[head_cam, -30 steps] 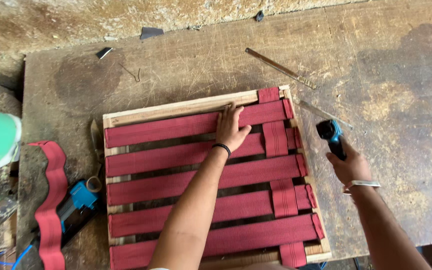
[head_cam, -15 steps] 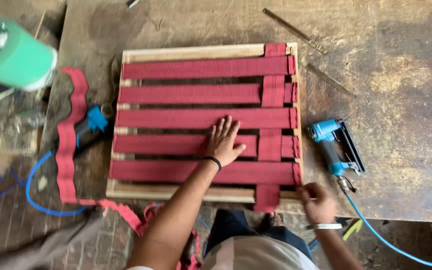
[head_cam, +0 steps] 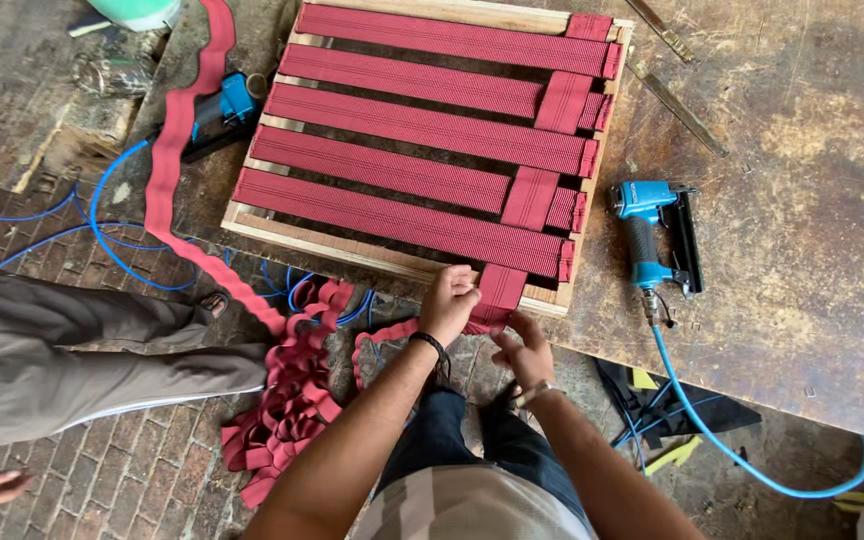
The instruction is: The person weaves red straps across a wooden frame, securing them with a pneumatic staple gun. They repeatedly lay straps, staple them in place, and trim excess material with scissors.
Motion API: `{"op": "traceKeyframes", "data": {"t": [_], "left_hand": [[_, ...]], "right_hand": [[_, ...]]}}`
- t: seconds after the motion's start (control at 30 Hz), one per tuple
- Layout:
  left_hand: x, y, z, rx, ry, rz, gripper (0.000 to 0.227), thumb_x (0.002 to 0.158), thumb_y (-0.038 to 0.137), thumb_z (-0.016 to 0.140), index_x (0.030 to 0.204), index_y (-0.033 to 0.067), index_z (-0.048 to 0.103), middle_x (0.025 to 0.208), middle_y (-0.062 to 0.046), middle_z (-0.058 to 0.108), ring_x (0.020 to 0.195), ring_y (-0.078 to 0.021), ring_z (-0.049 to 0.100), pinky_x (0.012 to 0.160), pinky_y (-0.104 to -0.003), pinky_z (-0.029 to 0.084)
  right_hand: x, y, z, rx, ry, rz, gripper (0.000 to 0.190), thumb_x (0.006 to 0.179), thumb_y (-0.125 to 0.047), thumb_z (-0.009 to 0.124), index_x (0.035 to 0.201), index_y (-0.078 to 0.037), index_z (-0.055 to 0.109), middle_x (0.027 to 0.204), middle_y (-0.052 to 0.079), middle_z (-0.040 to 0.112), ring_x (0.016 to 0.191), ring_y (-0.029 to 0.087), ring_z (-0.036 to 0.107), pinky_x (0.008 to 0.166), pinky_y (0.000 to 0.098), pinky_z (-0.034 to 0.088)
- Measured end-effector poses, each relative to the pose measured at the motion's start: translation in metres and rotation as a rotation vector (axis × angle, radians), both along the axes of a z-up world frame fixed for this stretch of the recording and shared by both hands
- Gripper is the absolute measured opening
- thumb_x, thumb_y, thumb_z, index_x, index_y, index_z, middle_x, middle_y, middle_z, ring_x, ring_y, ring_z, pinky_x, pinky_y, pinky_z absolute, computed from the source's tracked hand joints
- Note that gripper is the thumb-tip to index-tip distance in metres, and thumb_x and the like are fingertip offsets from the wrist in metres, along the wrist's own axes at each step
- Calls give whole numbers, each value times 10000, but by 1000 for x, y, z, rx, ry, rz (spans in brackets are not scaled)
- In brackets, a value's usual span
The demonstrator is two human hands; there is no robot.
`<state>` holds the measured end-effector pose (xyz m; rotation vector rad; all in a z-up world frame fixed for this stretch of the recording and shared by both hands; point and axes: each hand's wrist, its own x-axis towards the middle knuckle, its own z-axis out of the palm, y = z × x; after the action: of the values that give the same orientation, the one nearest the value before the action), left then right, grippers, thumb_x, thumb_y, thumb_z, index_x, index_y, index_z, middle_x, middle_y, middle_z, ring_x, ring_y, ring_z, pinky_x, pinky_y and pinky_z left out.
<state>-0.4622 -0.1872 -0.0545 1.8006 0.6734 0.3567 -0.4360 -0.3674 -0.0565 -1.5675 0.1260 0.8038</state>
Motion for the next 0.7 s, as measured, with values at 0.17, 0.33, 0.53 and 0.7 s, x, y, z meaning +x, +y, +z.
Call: {"op": "traceKeyframes", "data": {"t": [0.17, 0.33, 0.53, 0.7], "left_hand": [[5, 12, -3, -91, 40, -96, 496, 845, 166, 746, 1288, 9, 589, 1128, -98, 724, 1049, -199, 710, 908, -340, 574], [32, 36, 13, -1055, 333, -191, 491, 913, 338, 686, 1279, 25, 596, 1119, -130, 697, 1025, -280, 660, 920, -453, 526], [92, 9, 40, -1826, 308, -370, 703, 946, 400, 564, 1313, -195, 494, 1197, -333, 657, 1027, -429, 711, 945, -527, 548], [109, 11, 56, -1605, 259, -225, 680, 938, 344, 557, 1445, -73, 381, 1321, -392, 550, 1039, -484, 669, 983, -618, 504]], "right_hand": [[4, 18, 6, -244, 60, 177, 550, 1075, -449, 681, 1141, 93, 744, 912, 341, 653, 669, 195, 547, 605, 333, 501], [17, 10, 65, 192, 114, -38, 378, 983, -329, 612, 1136, -10, 746, 1073, 123, 765, 924, 175, 669, 886, 316, 501], [22, 8, 99, 392, 295, -202, 370, 980, -248, 573, 1166, 59, 663, 1112, 159, 744, 1006, 235, 719, 958, 377, 553], [-13, -10, 74, 199, 289, -113, 426, 982, -303, 602, 1105, 95, 688, 1034, 193, 764, 904, 225, 712, 891, 337, 554]]}}
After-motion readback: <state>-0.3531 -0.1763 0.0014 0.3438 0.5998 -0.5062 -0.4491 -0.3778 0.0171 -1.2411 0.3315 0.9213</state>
